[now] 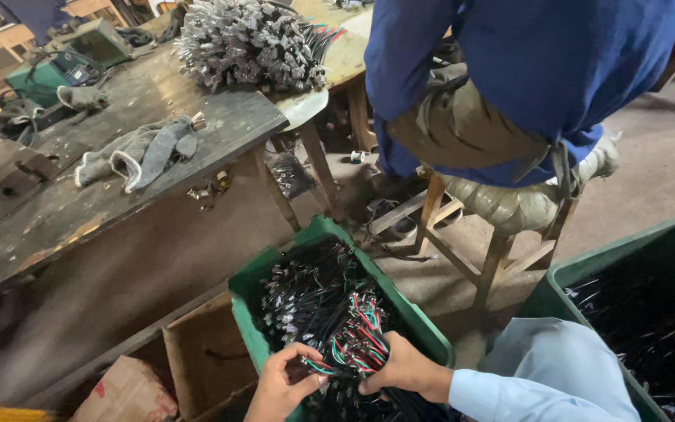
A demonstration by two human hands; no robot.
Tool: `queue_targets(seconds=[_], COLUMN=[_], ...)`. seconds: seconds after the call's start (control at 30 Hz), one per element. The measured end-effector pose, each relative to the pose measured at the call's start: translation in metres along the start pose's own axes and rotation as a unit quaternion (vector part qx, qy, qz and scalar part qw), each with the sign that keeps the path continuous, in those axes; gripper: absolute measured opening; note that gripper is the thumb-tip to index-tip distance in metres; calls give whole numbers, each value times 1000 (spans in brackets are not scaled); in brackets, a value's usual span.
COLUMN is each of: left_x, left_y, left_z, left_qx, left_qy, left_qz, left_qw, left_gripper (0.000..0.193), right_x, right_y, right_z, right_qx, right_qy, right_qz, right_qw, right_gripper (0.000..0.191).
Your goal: The person sits on the floor in front of a green crate filled with wire harnesses and gathers handfuls of the cables, aligning and bunching them together in their hands. They repeatedly pull cables from the crate and add them to the bundle being held.
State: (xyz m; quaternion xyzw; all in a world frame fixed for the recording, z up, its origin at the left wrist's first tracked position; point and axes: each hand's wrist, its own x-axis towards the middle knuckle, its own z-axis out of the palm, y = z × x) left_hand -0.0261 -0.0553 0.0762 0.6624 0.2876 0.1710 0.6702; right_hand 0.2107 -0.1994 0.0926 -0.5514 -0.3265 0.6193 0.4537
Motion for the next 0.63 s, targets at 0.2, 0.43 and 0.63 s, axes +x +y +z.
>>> queue_targets(seconds=[0.2,0.43,0.63], left_x=[-5,8,12], left_y=[35,16,17], left_z=[7,23,13], left_qx=[-177,-108,-222], left_qy=[-97,-27,-57], left_qz=[-52,28,19], left_qw=[978,993,973], left_gripper=[20,19,25], right_x=[-4,-6,-10], right_y=[1,-7,-23], right_z=[-24,-28,-21], right_qx=[-15,0,-22], right_qy=[61,67,27], right_qz=[25,-15,-14], right_qw=[998,998,999], right_gripper=[74,62,58])
